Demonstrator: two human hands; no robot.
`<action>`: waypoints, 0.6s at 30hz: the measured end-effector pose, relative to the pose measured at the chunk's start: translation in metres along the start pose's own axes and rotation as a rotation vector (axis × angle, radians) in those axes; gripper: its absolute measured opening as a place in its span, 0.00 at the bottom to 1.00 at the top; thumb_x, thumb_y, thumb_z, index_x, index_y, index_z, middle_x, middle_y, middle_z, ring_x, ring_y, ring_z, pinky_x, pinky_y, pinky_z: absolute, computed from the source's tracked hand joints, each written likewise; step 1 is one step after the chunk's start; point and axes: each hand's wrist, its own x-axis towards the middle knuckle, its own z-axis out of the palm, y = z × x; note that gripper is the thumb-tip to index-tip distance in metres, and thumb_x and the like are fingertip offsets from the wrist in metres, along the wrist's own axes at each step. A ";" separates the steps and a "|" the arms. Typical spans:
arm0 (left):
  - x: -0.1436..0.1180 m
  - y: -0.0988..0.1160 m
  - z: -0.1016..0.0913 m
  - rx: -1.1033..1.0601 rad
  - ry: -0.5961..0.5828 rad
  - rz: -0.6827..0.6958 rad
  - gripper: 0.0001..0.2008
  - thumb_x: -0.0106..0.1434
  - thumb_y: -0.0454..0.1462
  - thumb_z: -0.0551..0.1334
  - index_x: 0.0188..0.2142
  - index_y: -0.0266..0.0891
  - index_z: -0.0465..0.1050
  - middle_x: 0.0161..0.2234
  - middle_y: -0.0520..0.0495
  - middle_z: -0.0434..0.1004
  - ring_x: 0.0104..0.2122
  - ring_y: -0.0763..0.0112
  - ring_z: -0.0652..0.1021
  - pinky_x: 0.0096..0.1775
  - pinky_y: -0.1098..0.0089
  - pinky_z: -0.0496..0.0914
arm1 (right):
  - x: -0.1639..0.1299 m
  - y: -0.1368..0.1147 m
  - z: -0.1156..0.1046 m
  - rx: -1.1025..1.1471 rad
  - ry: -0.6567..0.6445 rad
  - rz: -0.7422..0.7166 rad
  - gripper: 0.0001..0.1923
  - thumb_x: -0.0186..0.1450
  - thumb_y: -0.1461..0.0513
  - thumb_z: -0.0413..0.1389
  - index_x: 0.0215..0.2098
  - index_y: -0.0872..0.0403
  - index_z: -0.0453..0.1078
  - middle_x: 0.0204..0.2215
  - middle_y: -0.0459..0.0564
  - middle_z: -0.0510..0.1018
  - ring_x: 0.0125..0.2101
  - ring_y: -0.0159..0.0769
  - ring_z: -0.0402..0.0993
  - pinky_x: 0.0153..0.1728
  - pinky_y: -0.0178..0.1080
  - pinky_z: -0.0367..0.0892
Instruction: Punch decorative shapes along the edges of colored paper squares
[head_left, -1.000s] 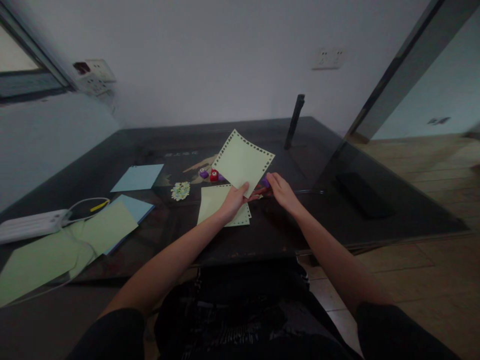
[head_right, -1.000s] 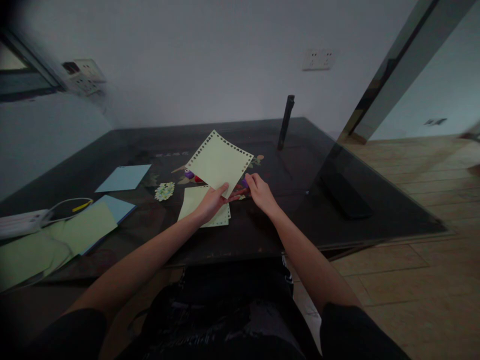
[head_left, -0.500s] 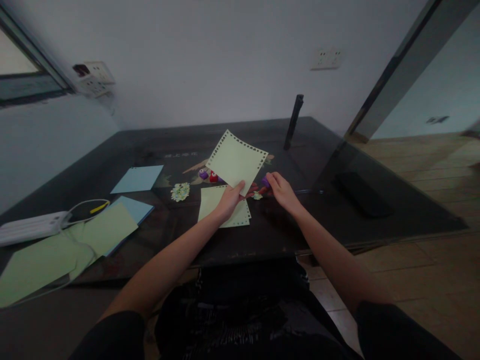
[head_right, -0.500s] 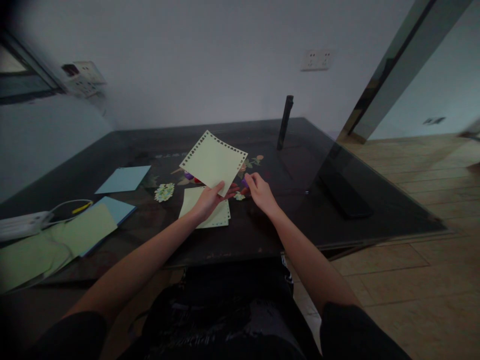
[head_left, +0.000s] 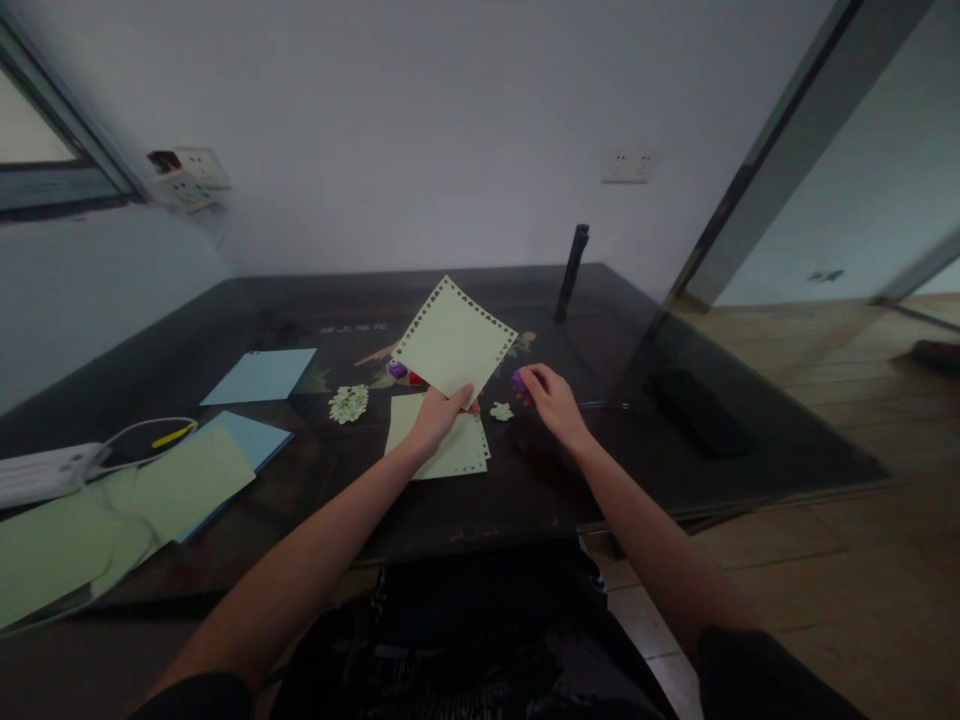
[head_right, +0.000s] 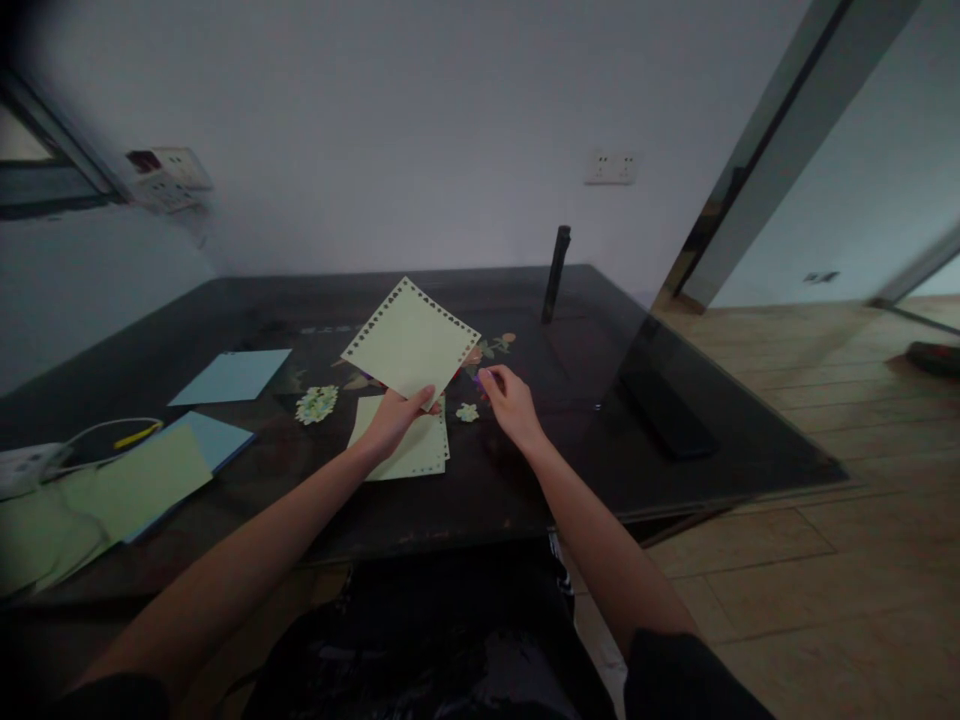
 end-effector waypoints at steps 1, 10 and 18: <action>0.001 0.000 -0.003 0.032 0.008 0.010 0.10 0.54 0.41 0.62 0.25 0.34 0.70 0.21 0.49 0.72 0.22 0.73 0.71 0.28 0.72 0.67 | 0.000 -0.001 0.000 0.000 -0.004 -0.003 0.20 0.60 0.46 0.52 0.35 0.54 0.68 0.28 0.49 0.76 0.24 0.33 0.71 0.24 0.36 0.65; 0.013 0.002 -0.022 0.079 0.054 0.059 0.12 0.54 0.42 0.62 0.24 0.34 0.68 0.18 0.52 0.67 0.19 0.77 0.65 0.23 0.74 0.59 | 0.001 -0.023 -0.017 0.333 -0.050 0.023 0.19 0.55 0.53 0.60 0.43 0.51 0.72 0.34 0.48 0.75 0.28 0.31 0.71 0.28 0.35 0.67; 0.011 0.007 -0.019 0.014 0.065 0.049 0.12 0.52 0.43 0.63 0.25 0.35 0.67 0.18 0.52 0.68 0.19 0.77 0.66 0.23 0.75 0.59 | 0.050 -0.010 -0.063 0.180 0.093 -0.073 0.24 0.50 0.54 0.64 0.43 0.54 0.72 0.32 0.49 0.76 0.25 0.31 0.71 0.26 0.35 0.66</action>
